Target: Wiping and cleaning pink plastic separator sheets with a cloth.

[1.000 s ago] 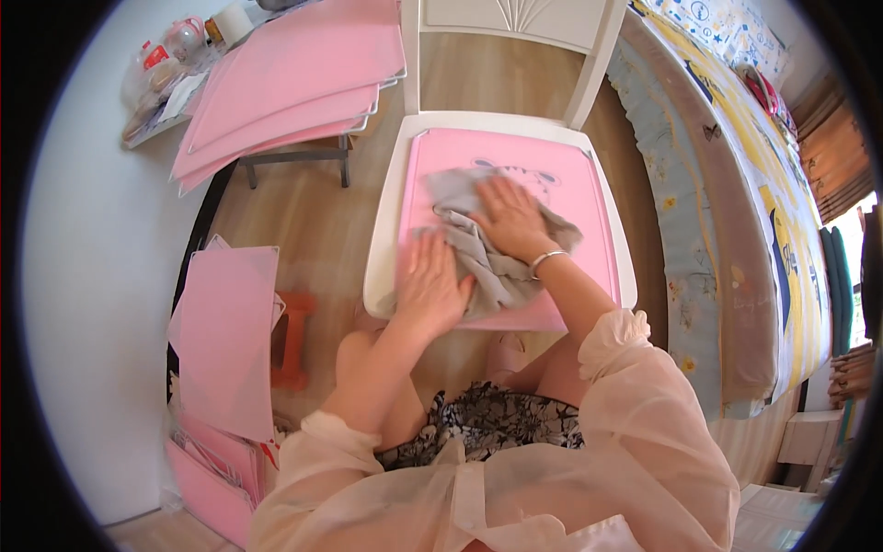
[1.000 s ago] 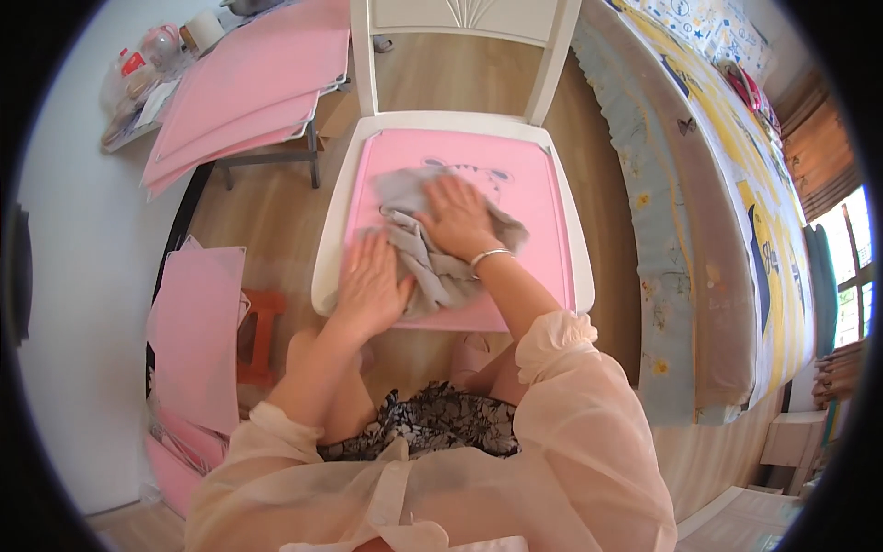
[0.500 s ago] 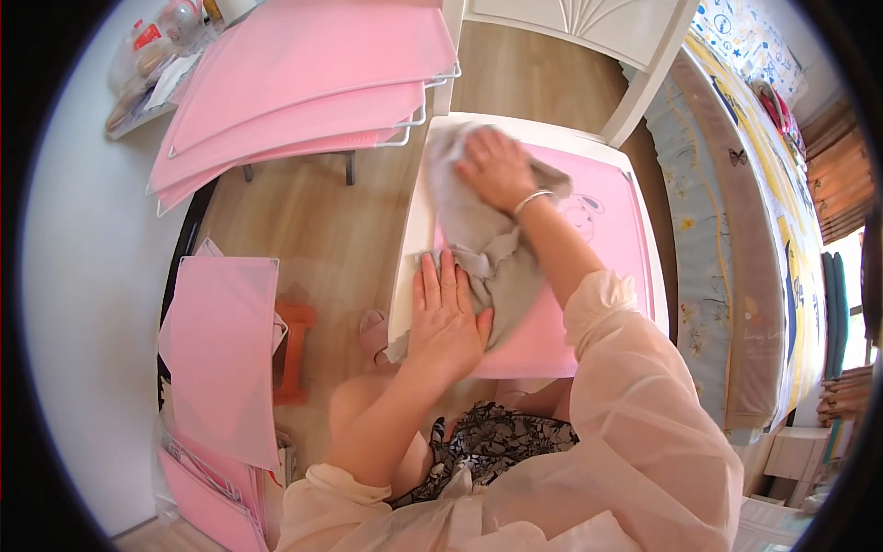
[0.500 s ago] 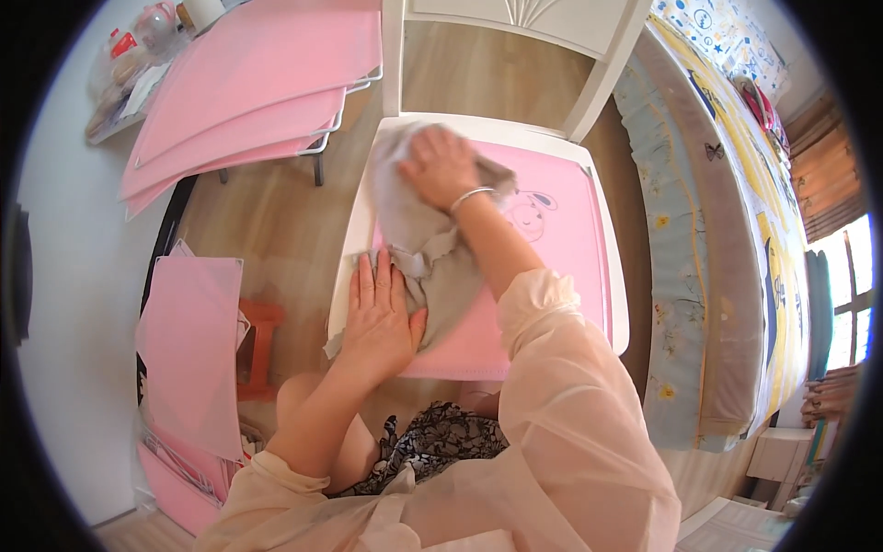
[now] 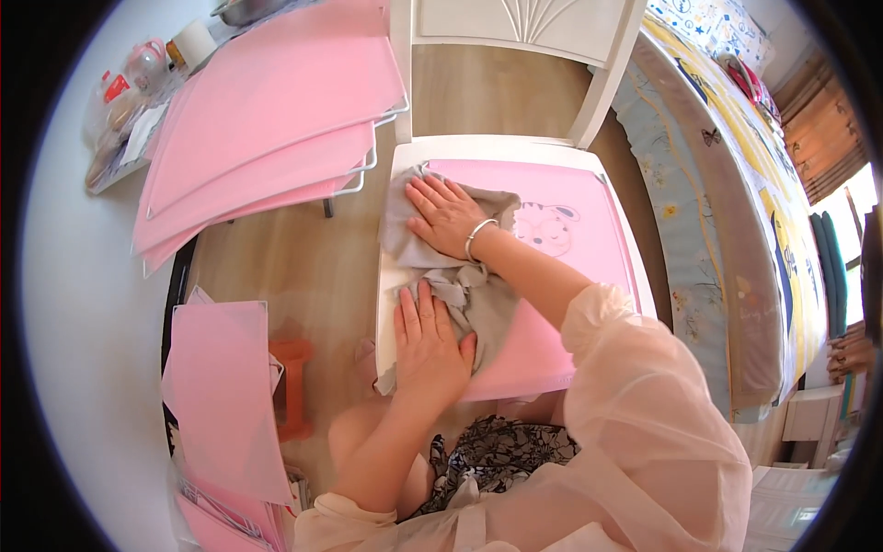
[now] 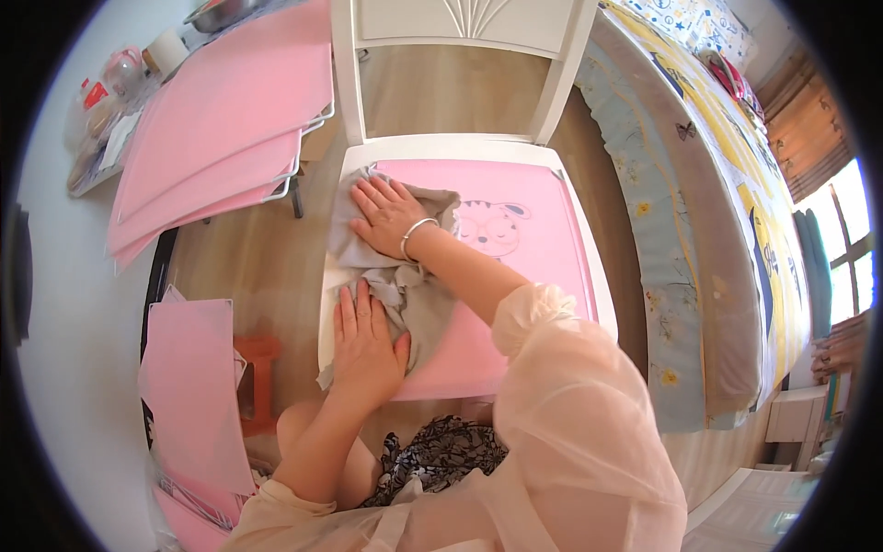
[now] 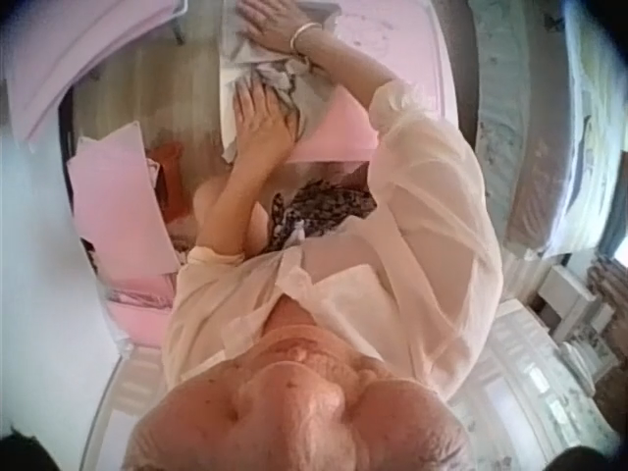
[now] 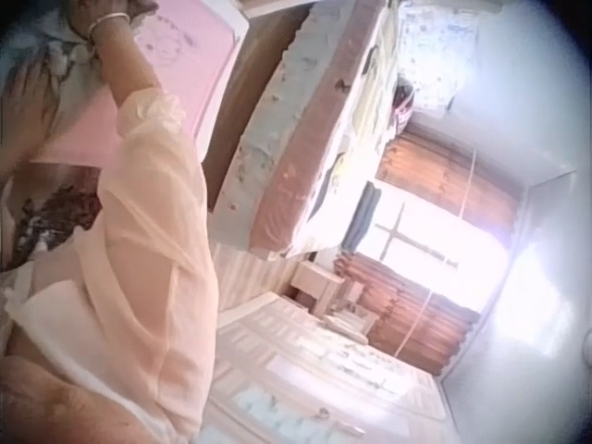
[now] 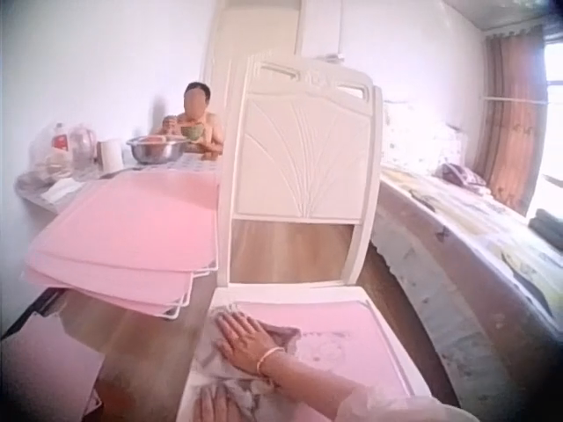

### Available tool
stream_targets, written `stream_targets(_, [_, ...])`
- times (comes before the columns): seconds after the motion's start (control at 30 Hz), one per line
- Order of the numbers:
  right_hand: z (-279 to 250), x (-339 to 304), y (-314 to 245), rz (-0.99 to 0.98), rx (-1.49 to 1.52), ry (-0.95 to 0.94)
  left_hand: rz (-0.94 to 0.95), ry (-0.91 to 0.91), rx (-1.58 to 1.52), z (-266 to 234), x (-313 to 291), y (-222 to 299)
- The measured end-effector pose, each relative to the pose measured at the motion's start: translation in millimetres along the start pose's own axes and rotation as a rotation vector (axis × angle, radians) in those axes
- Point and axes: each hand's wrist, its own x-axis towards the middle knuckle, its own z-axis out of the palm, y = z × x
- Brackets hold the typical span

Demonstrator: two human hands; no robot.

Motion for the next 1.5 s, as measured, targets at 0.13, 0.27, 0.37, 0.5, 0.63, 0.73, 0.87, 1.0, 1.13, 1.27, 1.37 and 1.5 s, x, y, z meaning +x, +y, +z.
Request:
stream_targets(0.13, [-19.3,-8.3,46.3,0.353,0.105,0.003,0.027,0.010,-0.015,2.7,5.3,7.7])
stream_targets(0.27, [-11.8,-34.5,4.1,0.178,-0.100,-0.057,0.027,-0.003,0.002,4.3,11.7,3.2])
stream_targets(0.37, [-18.3,-61.8,-21.0,0.020,0.097,0.006,-0.020,-0.048,0.114,1.9,24.2,-9.2])
stream_targets(0.5, [-20.5,-82.9,2.3,0.320,0.140,0.043,0.120,-0.266,0.211,2.5,65.8,-6.0])
stream_targets(0.63, [-42.5,-98.9,39.2,0.660,0.116,0.142,0.011,-0.360,0.192,-3.2,115.3,7.8])
stream_targets(0.73, [-47.9,-115.6,90.1,0.885,-0.040,0.345,0.056,-0.291,0.162,1.8,140.7,36.3])
stream_targets(0.87, [-42.6,-123.5,148.2,1.146,-0.255,0.287,0.102,-0.155,0.103,54.0,144.8,50.8])
stream_targets(1.0, [-34.4,-89.2,169.3,0.794,-0.243,0.138,0.158,-0.110,0.021,58.8,148.4,59.0])
stream_targets(1.13, [-4.4,-56.9,116.3,0.390,-0.014,0.159,0.134,-0.173,0.273,62.0,149.8,52.1])
stream_targets(1.27, [-66.7,-70.3,156.9,0.847,0.157,-0.173,0.170,0.003,0.081,57.5,143.8,43.4])
stream_targets(1.37, [-51.7,-109.4,180.8,1.046,-0.062,0.021,0.173,-0.017,0.099,61.1,146.6,52.0])
stream_targets(1.5, [-60.3,-153.7,129.5,1.017,-0.015,-0.024,0.154,-0.026,0.107,65.6,146.3,46.5])
